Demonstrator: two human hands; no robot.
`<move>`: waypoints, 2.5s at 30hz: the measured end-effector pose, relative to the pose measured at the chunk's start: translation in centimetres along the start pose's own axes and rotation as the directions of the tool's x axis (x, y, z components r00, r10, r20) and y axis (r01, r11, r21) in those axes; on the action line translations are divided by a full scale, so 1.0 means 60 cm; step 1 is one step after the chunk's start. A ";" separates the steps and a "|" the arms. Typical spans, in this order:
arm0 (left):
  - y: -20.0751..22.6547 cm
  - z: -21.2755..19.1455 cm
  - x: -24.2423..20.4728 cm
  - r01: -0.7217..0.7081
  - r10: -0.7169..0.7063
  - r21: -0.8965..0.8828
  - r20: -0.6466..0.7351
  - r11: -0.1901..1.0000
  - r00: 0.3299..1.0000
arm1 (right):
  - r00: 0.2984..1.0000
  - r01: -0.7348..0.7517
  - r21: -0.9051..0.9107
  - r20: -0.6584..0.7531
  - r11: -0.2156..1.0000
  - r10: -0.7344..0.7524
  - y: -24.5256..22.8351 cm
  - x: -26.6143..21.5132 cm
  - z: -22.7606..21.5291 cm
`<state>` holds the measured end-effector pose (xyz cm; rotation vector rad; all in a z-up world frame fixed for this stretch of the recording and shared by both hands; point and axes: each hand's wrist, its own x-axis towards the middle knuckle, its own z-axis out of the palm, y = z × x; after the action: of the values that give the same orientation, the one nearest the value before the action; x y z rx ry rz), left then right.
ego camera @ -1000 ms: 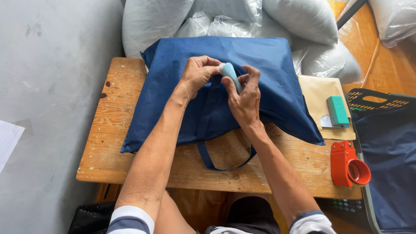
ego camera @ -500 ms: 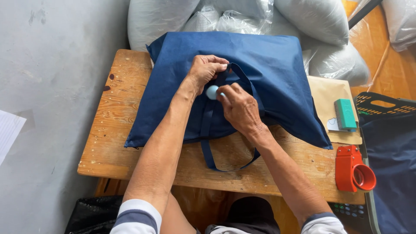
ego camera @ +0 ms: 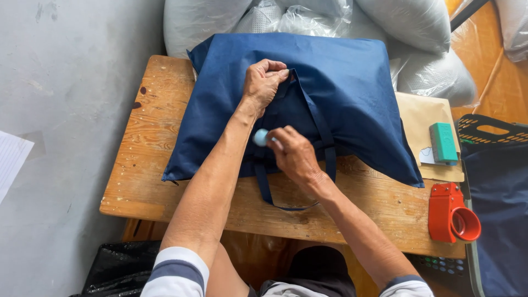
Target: The person uses a small brush to scrub the seams and handles of a blue tote bag placed on a wooden table. They work along the bottom edge, side seams, and handle attachments, then flip the bag to clean the opposite side and the plastic packaging covering the white contents inside.
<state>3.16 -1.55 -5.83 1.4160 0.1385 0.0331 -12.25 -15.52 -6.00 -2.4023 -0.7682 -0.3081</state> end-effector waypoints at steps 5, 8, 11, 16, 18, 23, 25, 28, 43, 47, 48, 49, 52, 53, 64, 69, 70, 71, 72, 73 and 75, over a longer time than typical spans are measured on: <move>0.015 0.001 -0.018 -0.049 0.051 0.069 -0.014 0.996 0.999 | 0.938 0.038 -0.233 -0.327 0.972 -0.115 0.017 0.027 -0.021; 0.023 0.004 -0.036 -0.029 0.035 0.109 -0.053 0.994 0.998 | 0.985 0.157 -0.213 -0.039 0.964 -0.169 -0.007 -0.017 0.005; 0.052 0.007 -0.056 -0.085 0.088 0.059 -0.047 0.995 0.995 | 0.990 0.137 -0.177 -0.011 0.975 -0.141 -0.018 0.003 -0.005; 0.041 0.001 -0.044 -0.048 0.047 -0.023 -0.012 0.999 0.999 | 0.965 0.001 -0.146 -0.258 0.989 -0.039 -0.013 0.033 -0.020; 0.043 -0.003 -0.043 -0.036 0.036 -0.064 0.009 0.997 0.999 | 0.991 0.009 -0.101 -0.134 0.995 -0.023 -0.014 0.035 -0.024; 0.050 -0.009 -0.044 0.048 -0.048 -0.058 0.011 0.997 0.999 | 0.968 -0.025 -0.182 -0.249 0.983 -0.021 -0.017 0.085 -0.072; 0.045 -0.009 -0.036 0.058 -0.058 -0.043 -0.003 0.997 0.998 | 0.957 -0.075 -0.232 -0.289 0.970 0.005 0.013 0.104 -0.055; 0.026 -0.008 -0.028 0.069 -0.070 -0.058 -0.015 0.996 0.997 | 0.967 -0.078 -0.290 -0.256 0.954 0.001 0.014 0.086 -0.033; 0.025 0.000 -0.024 -0.001 -0.005 -0.058 -0.114 0.998 0.993 | 0.996 -0.090 0.003 -0.002 0.996 0.090 -0.015 -0.065 0.065; 0.012 0.003 -0.023 0.005 -0.013 -0.078 -0.106 0.997 0.994 | 0.956 -0.016 -0.102 -0.295 0.995 -0.015 -0.034 -0.057 0.064; 0.016 0.003 -0.028 0.006 -0.014 -0.082 -0.101 0.997 0.995 | 0.955 -0.019 -0.107 -0.295 0.994 -0.013 -0.022 -0.066 0.083; 0.021 0.003 -0.034 0.023 -0.027 -0.036 -0.117 0.999 0.993 | 0.988 -0.107 -0.029 -0.119 0.994 0.103 -0.010 -0.075 0.102; 0.036 0.001 -0.042 0.032 -0.031 0.004 -0.128 0.999 0.991 | 0.985 -0.169 0.106 0.052 0.980 0.164 -0.032 -0.089 0.079; 0.037 0.001 -0.046 0.032 -0.032 -0.006 -0.126 0.999 0.991 | 0.991 -0.134 0.178 0.042 0.975 0.128 -0.048 -0.096 0.058; 0.013 0.001 -0.047 -0.054 0.055 0.018 -0.016 0.998 0.998 | 0.677 -0.287 -0.033 -0.714 0.957 0.178 0.104 -0.191 -0.080; 0.011 0.013 -0.053 -0.158 0.161 0.150 -0.005 0.976 0.987 | 0.511 -0.351 0.114 -0.808 0.929 0.292 0.116 -0.204 -0.133; 0.013 0.013 -0.062 -0.212 0.233 0.342 -0.021 0.916 0.972 | 0.521 -0.382 0.034 -0.817 0.924 0.246 0.138 -0.208 -0.141; 0.016 0.013 -0.070 -0.249 0.305 0.521 -0.024 0.816 0.952 | 0.532 -0.411 -0.046 -0.823 0.911 0.198 0.160 -0.212 -0.149; 0.018 0.025 -0.091 -0.251 0.308 0.522 -0.024 0.815 0.951 | 0.531 -0.408 -0.045 -0.824 0.912 0.197 0.163 -0.216 -0.167; 0.021 0.037 -0.112 -0.306 0.370 0.688 0.059 0.658 0.927 | 0.650 -0.369 -0.075 -0.734 0.926 0.199 0.166 -0.219 -0.184; 0.054 0.057 -0.167 -0.360 0.417 0.813 0.162 0.457 0.894 | 0.746 -0.325 -0.098 -0.638 0.941 0.191 0.146 -0.228 -0.238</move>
<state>-6.21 -5.44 -1.38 2.4076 -0.1661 0.4579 -18.66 -36.07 -3.93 -2.3195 -0.0901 -1.0450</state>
